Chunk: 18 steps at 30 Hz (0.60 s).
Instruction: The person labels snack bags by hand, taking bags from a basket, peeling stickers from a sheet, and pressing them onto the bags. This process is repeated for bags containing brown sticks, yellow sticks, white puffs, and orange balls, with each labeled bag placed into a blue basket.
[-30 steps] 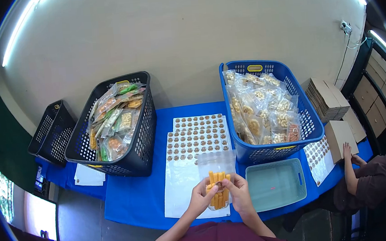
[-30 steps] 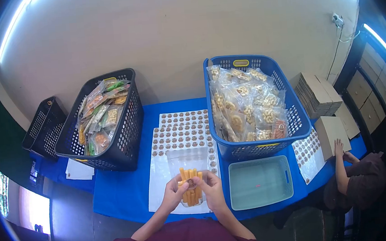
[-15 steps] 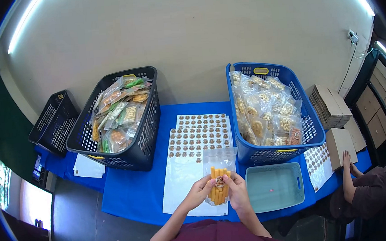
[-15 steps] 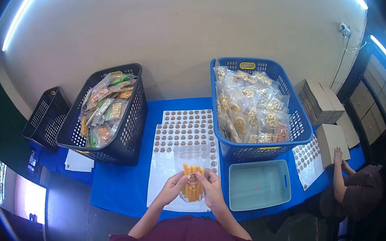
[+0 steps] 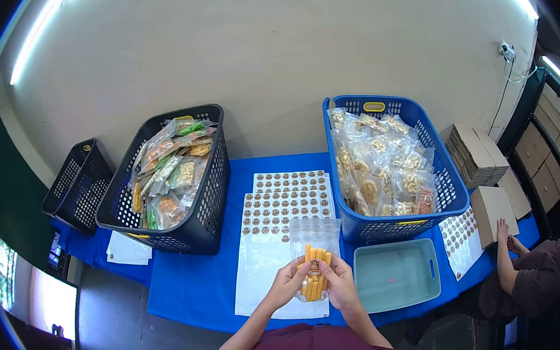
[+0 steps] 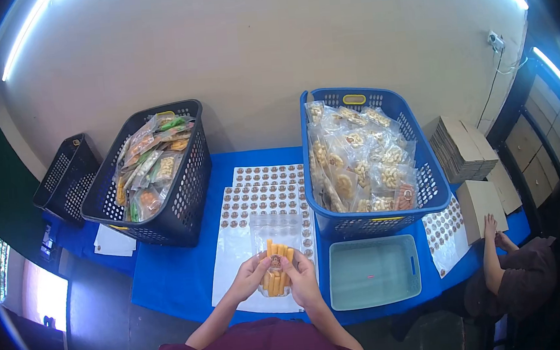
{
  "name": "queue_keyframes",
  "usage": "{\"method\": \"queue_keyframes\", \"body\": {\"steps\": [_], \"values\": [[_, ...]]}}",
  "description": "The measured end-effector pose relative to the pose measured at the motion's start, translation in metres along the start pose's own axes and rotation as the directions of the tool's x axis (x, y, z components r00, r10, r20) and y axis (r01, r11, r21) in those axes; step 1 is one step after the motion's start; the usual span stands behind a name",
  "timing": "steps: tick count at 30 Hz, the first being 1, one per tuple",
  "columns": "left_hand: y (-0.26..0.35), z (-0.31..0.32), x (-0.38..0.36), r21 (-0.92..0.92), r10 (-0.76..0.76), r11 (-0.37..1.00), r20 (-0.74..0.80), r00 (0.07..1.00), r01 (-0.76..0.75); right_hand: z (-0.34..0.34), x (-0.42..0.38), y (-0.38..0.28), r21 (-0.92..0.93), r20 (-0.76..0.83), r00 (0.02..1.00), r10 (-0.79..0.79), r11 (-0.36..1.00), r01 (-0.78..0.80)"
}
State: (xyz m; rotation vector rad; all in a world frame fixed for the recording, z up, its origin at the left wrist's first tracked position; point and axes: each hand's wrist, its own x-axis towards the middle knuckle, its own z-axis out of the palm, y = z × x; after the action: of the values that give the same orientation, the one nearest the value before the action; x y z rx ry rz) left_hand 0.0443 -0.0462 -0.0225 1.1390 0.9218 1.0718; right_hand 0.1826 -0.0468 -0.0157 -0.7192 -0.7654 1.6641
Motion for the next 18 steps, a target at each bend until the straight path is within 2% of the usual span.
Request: {"method": "queue_keyframes", "body": {"steps": [3, 6, 8, 12, 18], "values": [[-0.008, -0.006, 0.001, -0.003, -0.136, 0.991, 0.007, 0.991, 0.136, -0.004, -0.001, 0.002, 0.0, 0.005, 1.0, 0.011, 1.0, -0.011], [-0.001, 0.005, -0.005, -0.042, -0.041, 0.998, 0.011, 0.999, 0.041, -0.003, -0.004, 0.0, -0.128, 0.031, 0.999, -0.02, 0.992, 0.024], [-0.005, 0.006, -0.007, -0.025, -0.052, 0.998, 0.02, 0.998, 0.053, -0.002, -0.009, -0.002, -0.23, 0.082, 0.995, -0.052, 0.971, 0.07], [-0.005, 0.008, -0.011, 0.049, -0.042, 0.998, 0.027, 0.999, 0.04, -0.002, -0.016, -0.005, -0.241, 0.107, 0.994, -0.009, 0.97, 0.035], [-0.006, 0.007, -0.022, -0.028, -0.083, 0.996, 0.05, 0.995, 0.084, 0.0, -0.026, -0.007, -0.198, 0.131, 0.99, 0.045, 0.98, -0.018]]}}
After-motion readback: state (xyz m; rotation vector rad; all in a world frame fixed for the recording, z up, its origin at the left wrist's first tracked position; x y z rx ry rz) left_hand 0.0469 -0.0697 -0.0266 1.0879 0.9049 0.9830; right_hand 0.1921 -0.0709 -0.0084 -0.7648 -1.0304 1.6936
